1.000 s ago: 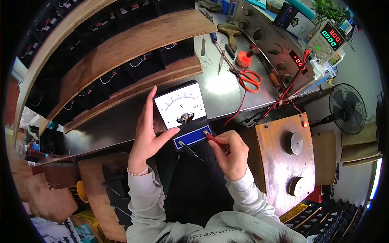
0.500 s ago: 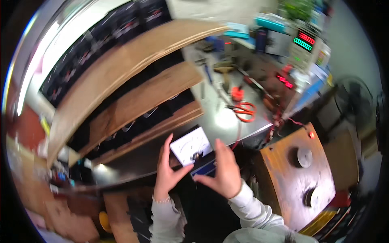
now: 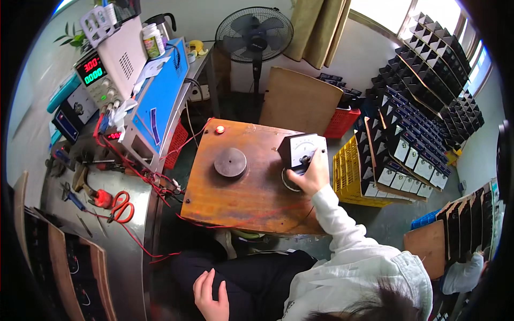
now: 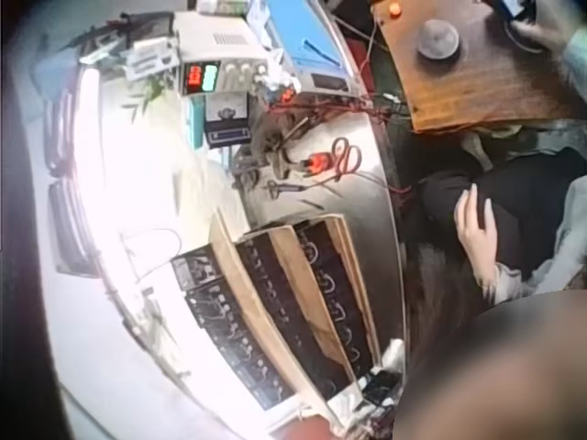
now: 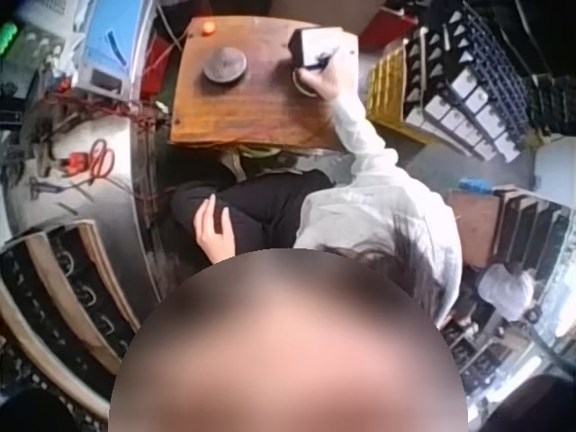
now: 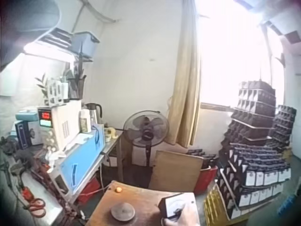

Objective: Soldering internal wiring for analog voltmeters and testing the gauge response using a power supply and test probes.

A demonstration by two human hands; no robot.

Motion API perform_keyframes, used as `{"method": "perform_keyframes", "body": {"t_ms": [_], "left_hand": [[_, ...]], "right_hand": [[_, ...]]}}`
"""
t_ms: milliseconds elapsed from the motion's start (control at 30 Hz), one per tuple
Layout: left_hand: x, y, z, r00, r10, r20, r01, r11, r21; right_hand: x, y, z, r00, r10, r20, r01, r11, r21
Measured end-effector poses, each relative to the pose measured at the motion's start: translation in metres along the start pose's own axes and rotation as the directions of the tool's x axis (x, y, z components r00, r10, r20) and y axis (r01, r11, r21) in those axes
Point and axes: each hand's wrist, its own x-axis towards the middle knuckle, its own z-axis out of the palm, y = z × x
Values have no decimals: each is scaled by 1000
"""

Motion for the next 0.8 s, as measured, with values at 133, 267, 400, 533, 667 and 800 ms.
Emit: {"method": "perform_keyframes", "body": {"t_ms": [133,267,400,533,667,800], "left_hand": [[11,4,-10,999,31,12,-32,999,19],[12,14,-8,1000,0,12,0,1000,19],[3,16,-2,991,-40,130,36,999,30],[-7,0,6,953,-102,284,72,991,115],[-15,-12,9,944,-126,305,75,982,174],[-12,3,2,946,-137,292,98,984,146]], "right_hand": [[4,13,9,998,56,-6,-56,998,-26],[7,4,8,996,81,-40,-85,992,-90],[6,5,11,997,53,-63,-61,991,-120],[7,1,9,995,94,-18,-95,995,-41],[6,2,10,996,63,-57,-68,994,-84],[6,3,7,998,46,-52,-49,997,-54]]}}
